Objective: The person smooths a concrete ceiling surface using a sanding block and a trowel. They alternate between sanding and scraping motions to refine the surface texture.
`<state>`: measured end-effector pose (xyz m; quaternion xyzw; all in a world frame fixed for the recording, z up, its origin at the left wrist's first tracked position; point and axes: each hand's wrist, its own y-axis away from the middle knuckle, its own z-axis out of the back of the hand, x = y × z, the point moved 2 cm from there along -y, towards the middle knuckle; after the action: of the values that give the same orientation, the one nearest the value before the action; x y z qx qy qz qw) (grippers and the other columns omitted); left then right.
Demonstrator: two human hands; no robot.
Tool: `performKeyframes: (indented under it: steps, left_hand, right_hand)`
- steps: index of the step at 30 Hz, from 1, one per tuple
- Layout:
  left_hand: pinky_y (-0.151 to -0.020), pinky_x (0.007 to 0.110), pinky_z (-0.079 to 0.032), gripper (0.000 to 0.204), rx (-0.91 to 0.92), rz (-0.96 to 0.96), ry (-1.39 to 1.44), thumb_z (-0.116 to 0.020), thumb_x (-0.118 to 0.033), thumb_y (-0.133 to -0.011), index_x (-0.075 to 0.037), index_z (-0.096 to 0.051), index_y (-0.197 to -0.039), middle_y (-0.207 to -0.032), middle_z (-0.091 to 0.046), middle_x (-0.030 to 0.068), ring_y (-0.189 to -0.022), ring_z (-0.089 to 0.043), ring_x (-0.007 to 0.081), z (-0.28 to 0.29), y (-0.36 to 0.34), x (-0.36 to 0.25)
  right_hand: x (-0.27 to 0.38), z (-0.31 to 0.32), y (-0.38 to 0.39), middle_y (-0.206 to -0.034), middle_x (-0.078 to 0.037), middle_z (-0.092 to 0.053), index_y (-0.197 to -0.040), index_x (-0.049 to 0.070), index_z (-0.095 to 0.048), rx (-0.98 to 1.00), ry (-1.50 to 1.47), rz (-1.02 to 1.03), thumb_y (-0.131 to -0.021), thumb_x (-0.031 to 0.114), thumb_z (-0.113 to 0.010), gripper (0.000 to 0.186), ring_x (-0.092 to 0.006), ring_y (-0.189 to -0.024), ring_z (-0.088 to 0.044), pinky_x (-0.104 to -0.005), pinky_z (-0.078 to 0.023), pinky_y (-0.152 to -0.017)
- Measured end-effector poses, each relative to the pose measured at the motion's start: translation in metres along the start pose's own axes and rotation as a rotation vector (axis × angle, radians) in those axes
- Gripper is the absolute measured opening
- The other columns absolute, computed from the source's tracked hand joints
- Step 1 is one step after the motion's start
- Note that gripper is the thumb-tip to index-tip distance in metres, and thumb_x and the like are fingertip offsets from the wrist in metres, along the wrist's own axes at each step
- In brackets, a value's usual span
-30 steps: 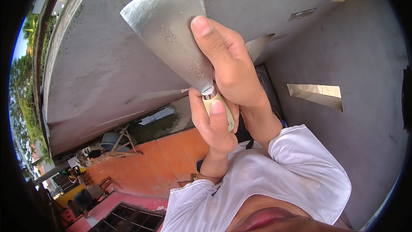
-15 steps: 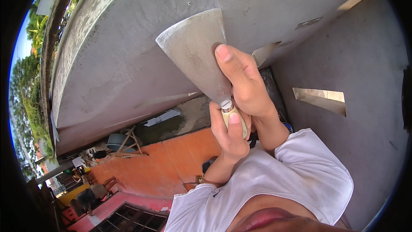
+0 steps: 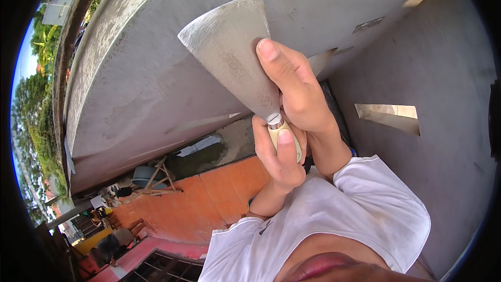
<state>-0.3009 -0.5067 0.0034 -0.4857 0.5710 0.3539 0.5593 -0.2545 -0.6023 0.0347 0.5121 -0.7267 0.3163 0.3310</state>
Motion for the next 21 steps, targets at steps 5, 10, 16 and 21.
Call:
performKeyframes:
  steps: [5,10,16,21]
  left_hand:
    - [-0.036,0.023,-0.033,0.053,0.001,0.032,0.067,-0.045,-0.042,-0.102,0.005,-0.041,-0.126,-0.062,-0.05,0.0052,-0.04,-0.041,0.0099,-0.002,0.005,0.011]
    - [-0.036,0.023,-0.032,0.046,0.03,-0.086,-0.041,-0.044,-0.041,-0.102,0.004,-0.044,-0.114,-0.059,-0.047,0.0043,-0.039,-0.041,0.0098,-0.01,-0.015,-0.012]
    - [-0.036,0.024,-0.031,0.041,0.032,-0.072,0.102,-0.045,-0.039,-0.102,0.002,-0.044,-0.108,-0.059,-0.047,0.0039,-0.038,-0.039,0.0099,-0.008,-0.012,0.003]
    - [-0.035,0.024,-0.029,0.038,0.064,-0.051,0.148,-0.045,-0.036,-0.102,0.001,-0.042,-0.11,-0.06,-0.047,0.0042,-0.038,-0.038,0.0104,-0.006,-0.018,-0.009]
  right_hand:
    - [-0.014,0.002,0.002,-0.086,0.003,-0.061,-0.103,0.001,-0.067,-0.095,0.046,0.044,-0.111,0.046,-0.047,0.05,-0.0052,-0.081,-0.051,-0.0236,-0.044,-0.072]
    - [0.017,0.001,-0.009,-0.092,0.001,-0.064,-0.11,0.0,-0.068,-0.015,0.021,0.039,-0.111,0.045,-0.047,0.05,-0.0058,-0.086,-0.053,-0.0238,-0.045,-0.075]
    - [0.004,0.003,-0.007,-0.086,0.003,-0.061,-0.102,0.001,-0.068,-0.047,0.116,0.057,-0.111,0.044,-0.048,0.048,-0.005,-0.08,-0.051,-0.0233,-0.043,-0.07]
    - [0.02,-0.006,-0.012,-0.084,0.003,-0.06,-0.095,0.003,-0.066,-0.034,0.099,0.08,-0.111,0.044,-0.048,0.047,-0.0049,-0.079,-0.051,-0.0236,-0.043,-0.07]
